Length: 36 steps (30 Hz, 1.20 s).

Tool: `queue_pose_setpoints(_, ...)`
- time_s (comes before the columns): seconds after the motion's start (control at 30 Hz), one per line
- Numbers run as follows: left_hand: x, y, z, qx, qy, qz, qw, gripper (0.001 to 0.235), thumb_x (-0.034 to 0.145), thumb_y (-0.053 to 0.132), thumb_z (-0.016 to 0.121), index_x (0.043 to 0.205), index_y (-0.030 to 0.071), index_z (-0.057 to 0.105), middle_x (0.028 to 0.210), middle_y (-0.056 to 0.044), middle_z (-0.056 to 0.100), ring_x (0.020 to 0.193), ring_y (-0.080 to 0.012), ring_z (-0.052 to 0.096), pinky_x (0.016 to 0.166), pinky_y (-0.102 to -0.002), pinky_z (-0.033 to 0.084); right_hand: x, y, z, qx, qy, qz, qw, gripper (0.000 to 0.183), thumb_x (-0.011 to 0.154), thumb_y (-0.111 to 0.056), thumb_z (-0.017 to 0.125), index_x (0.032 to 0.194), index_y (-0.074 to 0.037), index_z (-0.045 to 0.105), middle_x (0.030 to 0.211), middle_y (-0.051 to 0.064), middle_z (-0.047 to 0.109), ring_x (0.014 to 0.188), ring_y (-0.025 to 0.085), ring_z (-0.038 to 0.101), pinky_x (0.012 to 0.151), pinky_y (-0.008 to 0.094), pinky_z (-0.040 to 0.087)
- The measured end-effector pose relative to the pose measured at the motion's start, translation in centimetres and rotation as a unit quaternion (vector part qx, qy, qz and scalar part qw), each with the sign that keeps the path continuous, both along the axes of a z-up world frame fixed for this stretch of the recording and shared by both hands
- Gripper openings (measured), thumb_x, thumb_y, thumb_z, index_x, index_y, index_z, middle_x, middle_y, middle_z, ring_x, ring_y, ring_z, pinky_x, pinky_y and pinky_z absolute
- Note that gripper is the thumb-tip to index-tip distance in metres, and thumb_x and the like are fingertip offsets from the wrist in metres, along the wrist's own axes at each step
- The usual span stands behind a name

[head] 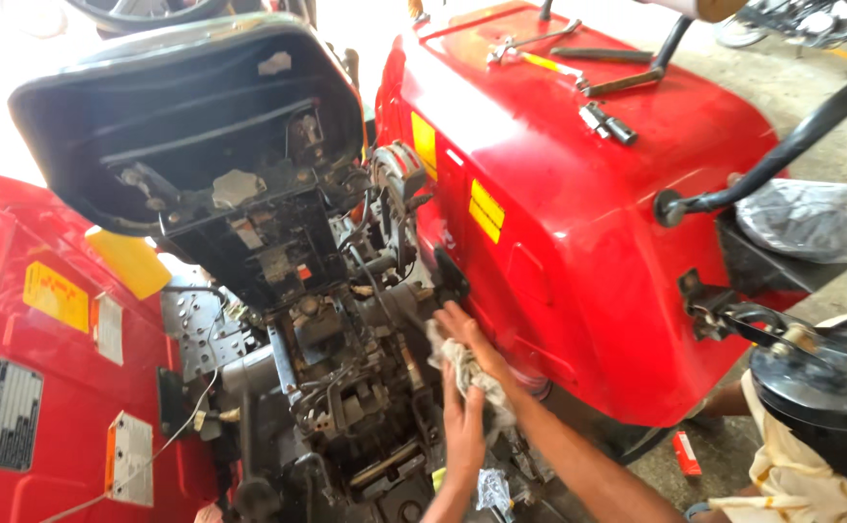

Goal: The person works on the rear mechanical assembly of a tractor, using a cloth to wipe components and using a wrench to tighten or loosen bolts while others assist.

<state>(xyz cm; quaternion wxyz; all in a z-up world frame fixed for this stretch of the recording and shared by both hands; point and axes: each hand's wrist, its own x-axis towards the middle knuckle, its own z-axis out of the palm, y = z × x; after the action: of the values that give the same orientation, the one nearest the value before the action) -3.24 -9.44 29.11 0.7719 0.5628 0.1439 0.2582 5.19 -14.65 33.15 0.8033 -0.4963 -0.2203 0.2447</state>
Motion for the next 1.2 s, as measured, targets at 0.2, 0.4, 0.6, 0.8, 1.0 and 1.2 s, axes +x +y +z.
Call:
queue_pose_setpoints(0.2,5.8,8.5,5.2,0.080,-0.077,0.003,0.994,0.038,0.101,0.019,0.056,0.130,-0.005,0.064,0.111,-0.015,0.077,0.102,-0.0267,0.074,0.092,-0.037,0.057,-5.5,-1.2,5.4,-0.235,-0.309,0.032,0.921,0.099,0.098,-0.066,0.046,0.163,-0.002,0.008,0.163,0.021,0.030,0.147,0.030,0.038,0.116,0.039,0.035)
queue_pose_setpoints(0.4,3.4,6.7,11.0,-0.143,0.003,-0.178,0.974,0.032,0.087,0.009,0.062,0.119,0.011,0.067,0.100,-0.007,0.075,0.088,-0.0209,0.073,0.076,-0.033,0.058,3.3,-1.4,7.6,-0.331,-0.281,0.031,0.900,0.086,0.103,-0.064,0.042,0.162,-0.003,0.032,0.147,0.023,0.059,0.131,0.033,0.061,0.109,0.042,0.048)
queue_pose_setpoints(0.6,2.9,7.4,12.0,0.303,-0.107,-0.065,0.945,0.032,0.087,0.001,0.070,0.118,0.004,0.067,0.105,-0.010,0.071,0.097,-0.0207,0.071,0.084,-0.033,0.056,16.1,0.7,4.5,-0.252,-0.613,-0.020,0.748,0.039,0.112,-0.048,0.056,0.121,-0.011,0.063,0.109,0.011,0.070,0.113,0.027,0.067,0.104,0.040,0.052)
queue_pose_setpoints(0.8,1.3,7.1,11.8,0.334,-0.001,-0.060,0.941,0.021,0.085,0.007,0.079,0.103,0.001,0.068,0.085,-0.008,0.070,0.080,-0.0128,0.067,0.072,-0.030,0.054,38.4,-1.8,16.9,-0.252,-0.519,-0.423,0.698,0.012,0.099,-0.012,0.065,0.110,-0.006,0.065,0.094,0.012,0.078,0.083,0.025,0.078,0.068,0.038,0.062)
queue_pose_setpoints(1.0,-1.6,9.3,10.7,0.278,0.045,0.005,0.960,0.024,0.093,0.024,0.074,0.088,0.001,0.070,0.069,-0.004,0.067,0.065,-0.0073,0.059,0.060,-0.028,0.050,49.7,-7.7,20.9,-0.539,-0.551,-0.404,0.493,0.032,0.085,-0.009,0.072,0.115,0.000,0.068,0.107,0.024,0.071,0.102,0.042,0.067,0.082,0.052,0.055)
queue_pose_setpoints(1.2,-3.2,12.1,10.9,0.284,0.093,0.060,0.952,0.033,0.093,0.033,0.071,0.085,0.001,0.071,0.065,-0.006,0.066,0.061,-0.0099,0.059,0.055,-0.030,0.047,51.6,-9.7,22.0,-0.732,-0.404,-0.249,0.488,0.034,0.092,-0.018,0.069,0.125,-0.024,0.077,0.123,0.015,0.072,0.115,0.036,0.068,0.096,0.055,0.053)
